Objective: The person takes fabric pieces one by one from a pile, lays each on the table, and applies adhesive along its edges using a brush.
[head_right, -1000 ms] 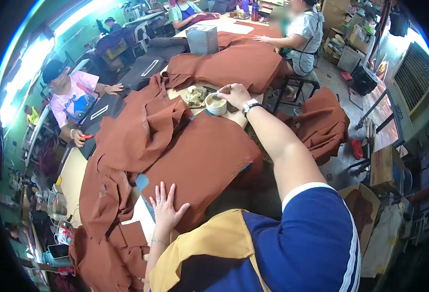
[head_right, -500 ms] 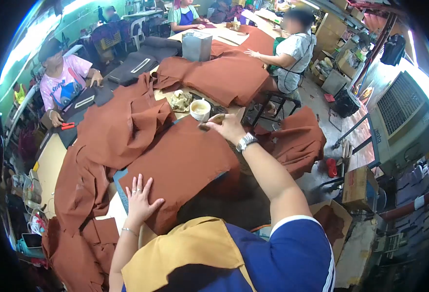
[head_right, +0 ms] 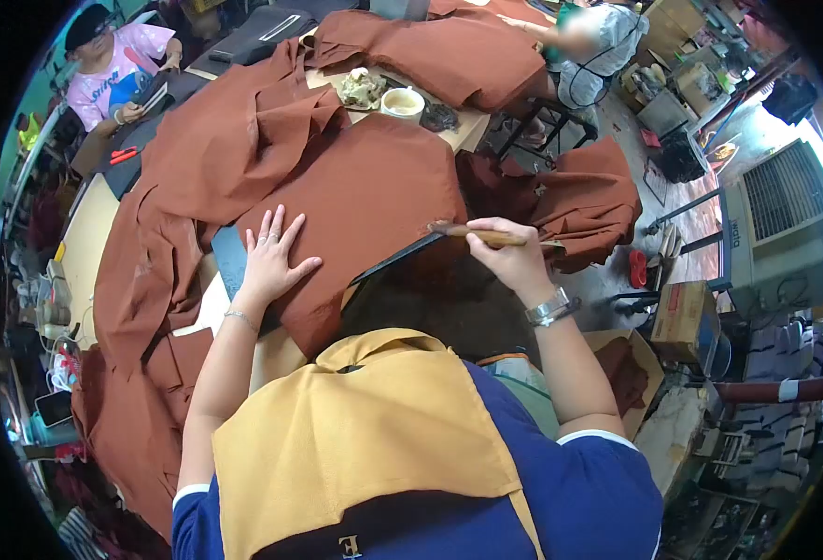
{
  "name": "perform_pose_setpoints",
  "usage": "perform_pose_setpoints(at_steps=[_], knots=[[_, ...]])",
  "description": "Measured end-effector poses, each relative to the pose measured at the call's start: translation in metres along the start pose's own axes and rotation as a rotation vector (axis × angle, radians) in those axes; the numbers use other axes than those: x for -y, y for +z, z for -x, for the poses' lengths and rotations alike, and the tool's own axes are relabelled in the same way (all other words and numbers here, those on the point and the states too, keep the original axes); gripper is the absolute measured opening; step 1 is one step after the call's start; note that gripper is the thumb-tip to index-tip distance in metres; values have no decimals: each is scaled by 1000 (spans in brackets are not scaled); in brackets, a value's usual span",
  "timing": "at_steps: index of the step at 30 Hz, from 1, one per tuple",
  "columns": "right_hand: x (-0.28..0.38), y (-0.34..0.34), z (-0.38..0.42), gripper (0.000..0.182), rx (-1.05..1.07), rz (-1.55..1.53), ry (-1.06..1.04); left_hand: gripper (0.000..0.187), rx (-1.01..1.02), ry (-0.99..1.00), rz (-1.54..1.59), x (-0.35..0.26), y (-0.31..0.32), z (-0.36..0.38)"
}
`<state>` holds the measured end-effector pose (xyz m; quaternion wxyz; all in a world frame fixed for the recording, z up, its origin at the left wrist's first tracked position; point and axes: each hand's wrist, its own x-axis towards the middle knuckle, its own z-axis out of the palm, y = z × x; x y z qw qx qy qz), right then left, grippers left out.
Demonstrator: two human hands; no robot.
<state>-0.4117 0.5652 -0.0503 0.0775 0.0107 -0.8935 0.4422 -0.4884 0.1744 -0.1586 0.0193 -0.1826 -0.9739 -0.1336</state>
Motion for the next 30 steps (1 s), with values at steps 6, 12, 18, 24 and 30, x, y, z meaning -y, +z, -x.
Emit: perform_pose_setpoints(at_steps=[6, 12, 18, 24, 30], knots=[[6, 34, -8, 18, 0, 0, -297, 89, 12, 22, -5, 1, 0, -5], [21, 1, -8, 14, 43, 252, -270, 91, 31, 61, 20, -8, -1, -11], [12, 31, 2, 17, 91, 111, -262, 92, 35, 48, 44, -14, -4, -12], [28, 47, -5, 18, 3, 55, -349, 90, 48, 28, 49, -16, -2, -12], [19, 30, 0, 16, 65, 212, -258, 87, 33, -36, 49, -20, -3, -6]])
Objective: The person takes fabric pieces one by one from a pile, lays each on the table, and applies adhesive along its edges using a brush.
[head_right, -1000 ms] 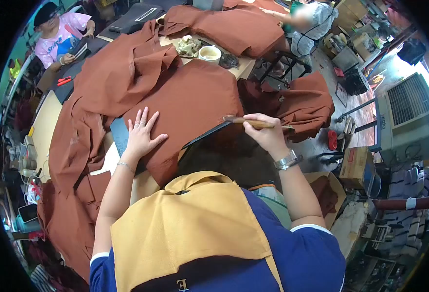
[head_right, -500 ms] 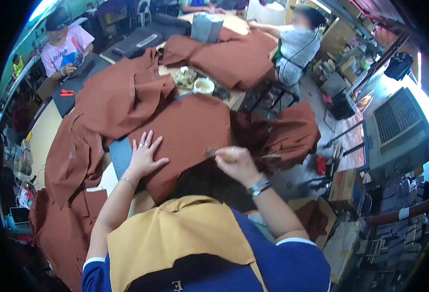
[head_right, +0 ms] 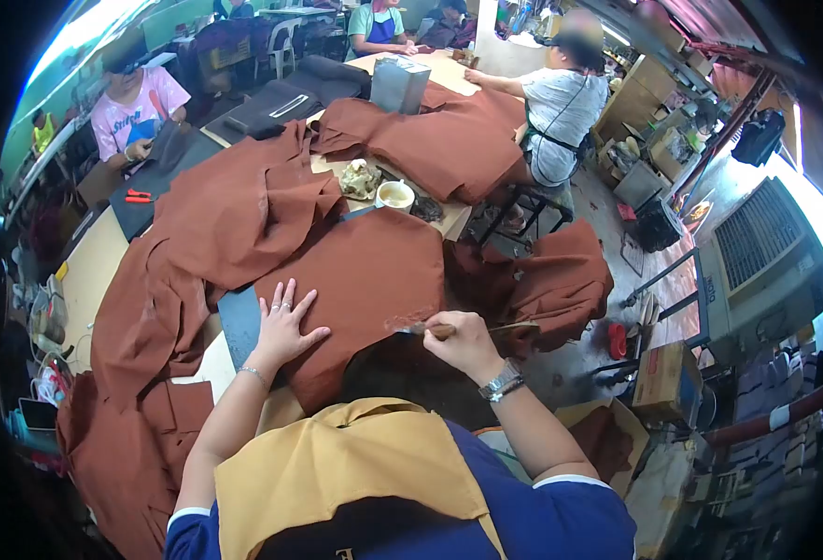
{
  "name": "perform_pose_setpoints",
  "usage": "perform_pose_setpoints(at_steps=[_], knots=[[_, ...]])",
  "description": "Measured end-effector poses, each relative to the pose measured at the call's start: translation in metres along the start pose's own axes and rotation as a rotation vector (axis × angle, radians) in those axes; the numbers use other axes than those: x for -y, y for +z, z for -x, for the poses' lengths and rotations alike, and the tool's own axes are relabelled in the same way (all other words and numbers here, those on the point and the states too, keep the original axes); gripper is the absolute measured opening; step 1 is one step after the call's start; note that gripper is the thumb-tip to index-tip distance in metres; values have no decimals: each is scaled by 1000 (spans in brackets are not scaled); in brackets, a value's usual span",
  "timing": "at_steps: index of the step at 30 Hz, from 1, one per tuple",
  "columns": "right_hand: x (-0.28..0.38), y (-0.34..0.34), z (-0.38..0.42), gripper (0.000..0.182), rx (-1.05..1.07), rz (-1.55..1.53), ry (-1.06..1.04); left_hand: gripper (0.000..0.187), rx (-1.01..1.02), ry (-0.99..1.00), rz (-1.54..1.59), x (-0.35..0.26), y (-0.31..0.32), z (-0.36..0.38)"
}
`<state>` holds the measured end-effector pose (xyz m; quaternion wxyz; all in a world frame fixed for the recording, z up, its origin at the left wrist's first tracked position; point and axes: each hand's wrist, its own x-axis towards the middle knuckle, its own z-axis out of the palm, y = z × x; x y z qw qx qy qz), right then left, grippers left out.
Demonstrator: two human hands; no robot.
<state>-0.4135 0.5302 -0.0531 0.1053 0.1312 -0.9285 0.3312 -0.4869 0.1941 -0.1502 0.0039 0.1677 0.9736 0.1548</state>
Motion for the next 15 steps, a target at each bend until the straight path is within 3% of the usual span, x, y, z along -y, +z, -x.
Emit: perform_pose_setpoints(at_steps=[3, 4, 8, 11, 13, 15], knots=[[35, 27, -13, 16, -61, -197, -101, 86, -16, 11, 14, 0, 2, -1], [35, 33, -11, 15, 35, -220, -56, 86, -17, 14, 16, 0, 3, -1], [20, 10, -4, 12, 38, -58, -11, 86, -43, 26, 9, 2, 5, -2], [32, 27, -11, 12, -59, -138, -159, 86, -64, 32, -12, 7, 12, -2], [40, 42, -11, 13, 80, -152, -89, 86, -52, 20, -13, 6, 10, -2], [38, 36, -5, 15, 70, -178, -107, 86, -40, 14, -36, 7, 13, 0]])
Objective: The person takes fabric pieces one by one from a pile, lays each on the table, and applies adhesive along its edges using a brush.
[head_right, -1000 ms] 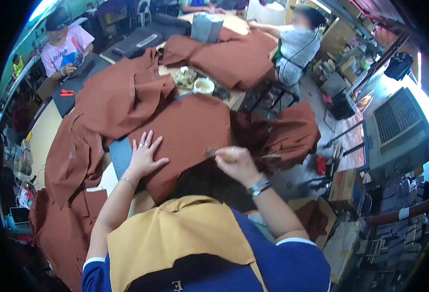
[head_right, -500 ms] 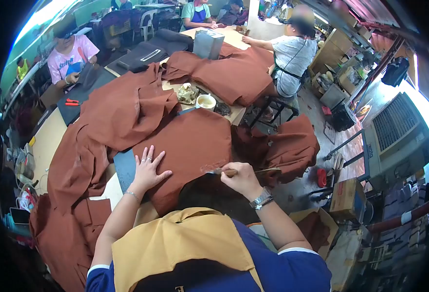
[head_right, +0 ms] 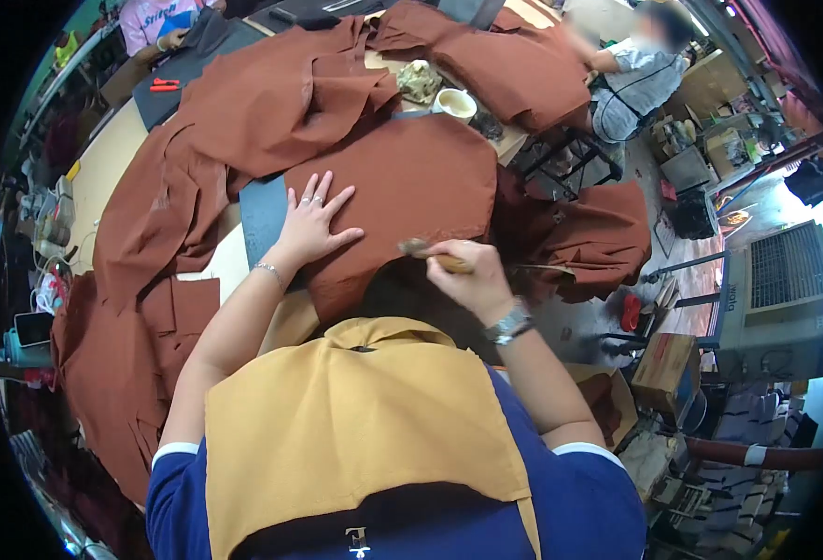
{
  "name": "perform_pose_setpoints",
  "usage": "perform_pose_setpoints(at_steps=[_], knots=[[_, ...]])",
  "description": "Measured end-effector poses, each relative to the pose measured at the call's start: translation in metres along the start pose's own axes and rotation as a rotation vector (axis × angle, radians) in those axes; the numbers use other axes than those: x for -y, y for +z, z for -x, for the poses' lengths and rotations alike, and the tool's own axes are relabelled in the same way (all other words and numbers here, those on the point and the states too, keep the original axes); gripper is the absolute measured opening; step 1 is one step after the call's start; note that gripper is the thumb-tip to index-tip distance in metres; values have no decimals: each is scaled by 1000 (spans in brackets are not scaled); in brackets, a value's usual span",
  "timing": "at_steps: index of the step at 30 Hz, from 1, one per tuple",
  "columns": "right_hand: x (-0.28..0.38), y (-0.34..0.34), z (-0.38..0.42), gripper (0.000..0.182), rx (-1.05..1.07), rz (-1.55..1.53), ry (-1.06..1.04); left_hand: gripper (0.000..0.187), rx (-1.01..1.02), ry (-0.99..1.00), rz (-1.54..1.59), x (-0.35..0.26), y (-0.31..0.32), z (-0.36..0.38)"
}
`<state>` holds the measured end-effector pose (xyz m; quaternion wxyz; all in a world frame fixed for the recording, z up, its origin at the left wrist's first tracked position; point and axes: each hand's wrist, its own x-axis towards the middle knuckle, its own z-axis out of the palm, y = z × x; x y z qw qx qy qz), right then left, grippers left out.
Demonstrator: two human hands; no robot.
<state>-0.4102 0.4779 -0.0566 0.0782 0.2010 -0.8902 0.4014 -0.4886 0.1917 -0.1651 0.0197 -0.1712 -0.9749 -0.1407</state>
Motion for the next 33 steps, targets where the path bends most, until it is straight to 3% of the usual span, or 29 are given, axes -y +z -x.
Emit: perform_pose_setpoints(at_steps=[3, 6, 7, 12, 14, 18, 22, 27, 33], knots=[[-3, -23, 4, 15, 47, 125, 104, 86, 10, -8, -21, -3, -3, -3], [15, 1, -8, 16, -29, -13, -13, 89, 28, -5, 2, -3, -5, -4], [10, 10, -8, 17, 39, -43, 13, 89, 26, -3, 5, -4, -5, -4], [-8, -18, 3, 16, 94, 171, -16, 89, 17, 19, 0, 0, -2, -8], [9, -13, -1, 15, 27, 72, -42, 89, 15, 30, 10, 1, -1, -12], [14, 25, -7, 12, 97, -35, -143, 86, 7, 58, 6, 1, -1, -18], [-1, -9, 2, 11, 130, 117, -126, 86, 15, 96, 42, 4, 0, -25], [14, 18, -9, 17, 129, -62, -222, 88, 6, 152, 62, 6, 4, -42], [-3, -9, -5, 16, 177, 32, -233, 89, 68, 219, 28, 10, 1, -63]])
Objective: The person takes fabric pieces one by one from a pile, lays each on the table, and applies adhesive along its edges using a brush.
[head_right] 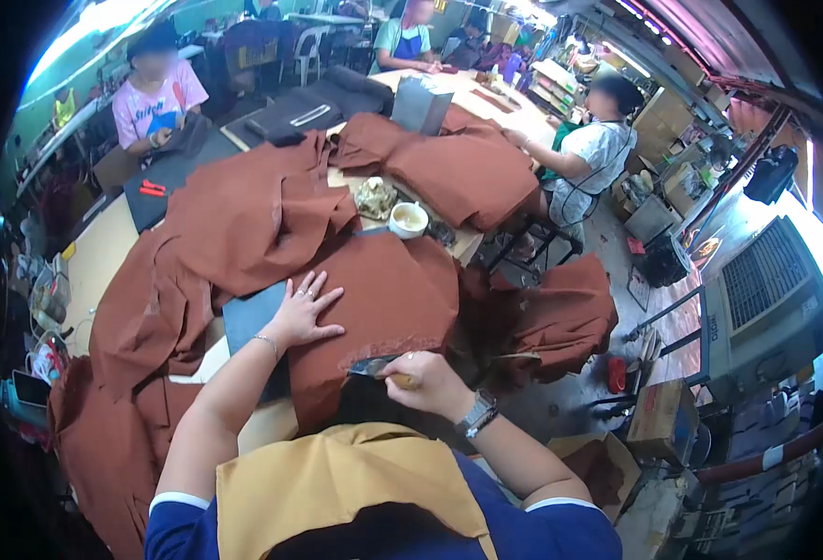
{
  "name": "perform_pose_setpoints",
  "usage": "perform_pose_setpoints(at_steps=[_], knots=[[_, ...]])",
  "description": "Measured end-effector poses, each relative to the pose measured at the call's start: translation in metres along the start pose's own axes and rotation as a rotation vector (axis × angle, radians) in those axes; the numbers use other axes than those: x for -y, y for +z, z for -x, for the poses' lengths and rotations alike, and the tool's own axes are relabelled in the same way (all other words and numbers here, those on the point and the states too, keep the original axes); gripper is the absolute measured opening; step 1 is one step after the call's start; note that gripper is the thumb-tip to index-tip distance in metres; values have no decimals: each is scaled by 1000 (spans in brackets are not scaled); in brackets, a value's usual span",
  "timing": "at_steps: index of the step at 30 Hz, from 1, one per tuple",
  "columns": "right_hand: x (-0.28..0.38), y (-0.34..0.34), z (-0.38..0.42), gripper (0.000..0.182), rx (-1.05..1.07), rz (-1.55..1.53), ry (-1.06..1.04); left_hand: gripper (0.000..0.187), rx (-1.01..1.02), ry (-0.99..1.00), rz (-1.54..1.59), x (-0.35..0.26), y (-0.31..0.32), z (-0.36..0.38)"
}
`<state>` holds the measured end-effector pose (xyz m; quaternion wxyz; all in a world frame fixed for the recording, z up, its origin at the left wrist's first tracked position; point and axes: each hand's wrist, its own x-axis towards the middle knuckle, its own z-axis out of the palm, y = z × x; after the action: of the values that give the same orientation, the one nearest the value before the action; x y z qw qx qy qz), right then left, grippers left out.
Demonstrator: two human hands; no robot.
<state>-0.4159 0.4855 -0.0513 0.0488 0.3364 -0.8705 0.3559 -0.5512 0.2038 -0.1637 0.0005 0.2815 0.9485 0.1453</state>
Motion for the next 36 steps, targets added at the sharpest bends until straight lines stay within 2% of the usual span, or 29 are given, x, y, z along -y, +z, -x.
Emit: perform_pose_setpoints(at_steps=[1, 3, 6, 9, 10, 13, 14, 15, 17, 18, 20, 21, 22, 23, 24, 25, 26, 27, 29, 30, 31, 32, 34, 36], knots=[[12, 1, -6, 16, -16, -33, -12, 88, 8, 9, -17, 2, 1, -4], [14, 18, -12, 17, -42, -146, -65, 98, 36, 27, -31, 2, -4, -9], [-1, 24, -4, 16, 33, -125, -72, 108, -94, -291, -54, -20, -25, 0], [-8, -4, 13, 14, 54, -124, 0, 119, -87, -640, -67, -18, -12, 1], [-7, -12, 17, 16, 64, -92, 29, 89, -124, -653, -10, -22, -13, 1], [-2, -27, 30, 16, -110, -168, 185, 50, -274, -356, 213, -6, 16, 2], [-1, -33, 31, 15, -196, -126, 178, 22, -197, -333, 282, -24, -9, 2], [-4, -38, 34, 14, -286, -66, 151, 22, -223, -349, 473, -32, -13, -5], [-8, -53, 43, 12, -421, -54, 237, 21, -271, -383, 855, -42, -17, -14], [-6, -63, 46, 12, -461, -49, 287, 22, -396, -240, 922, -41, -5, -28], [-7, -82, 49, 11, -540, -47, 339, 29, -365, -131, 1020, -56, -29, -56], [-11, -89, 51, 11, -575, -53, 343, 35, -220, -196, 1110, -70, -54, -67], [-13, -96, 53, 12, -605, -97, 363, 43, -79, -147, 1105, -68, -69, -86], [-15, -100, 54, 12, -630, -145, 385, 44, -242, 27, 1220, -72, -68, -108], [-20, -102, 56, 13, -683, -219, 409, 44, -170, -30, 1080, -71, -95, -121], [-25, -103, 58, 14, -738, -289, 435, 41, -293, 80, 1150, -67, -108, -142], [-29, -102, 58, 15, -773, -348, 398, 39, -373, -103, 1162, -64, -133, -154], [-33, -103, 60, 17, -814, -401, 363, 33, -645, -54, 1157, -57, -155, -162], [-39, -108, 65, 17, -780, -343, 338, 27, -962, -86, 1199, -20, -213, -164], [-39, -110, 67, 17, -774, -326, 339, 27, -1182, -168, 1149, -10, -238, -147], [-39, -111, 69, 17, -770, -308, 340, 28, -1379, -171, 1069, 26, -248, -142], [-41, -111, 71, 17, -781, -298, 344, 29, -1502, -236, 1121, 49, -260, -124], [-42, -111, 73, 18, -802, -296, 334, 30, -1843, -313, 907, 109, -257, -97], [-39, -112, 72, 18, -788, -292, 334, 28, -1973, -308, 850, 166, -225, -68]])
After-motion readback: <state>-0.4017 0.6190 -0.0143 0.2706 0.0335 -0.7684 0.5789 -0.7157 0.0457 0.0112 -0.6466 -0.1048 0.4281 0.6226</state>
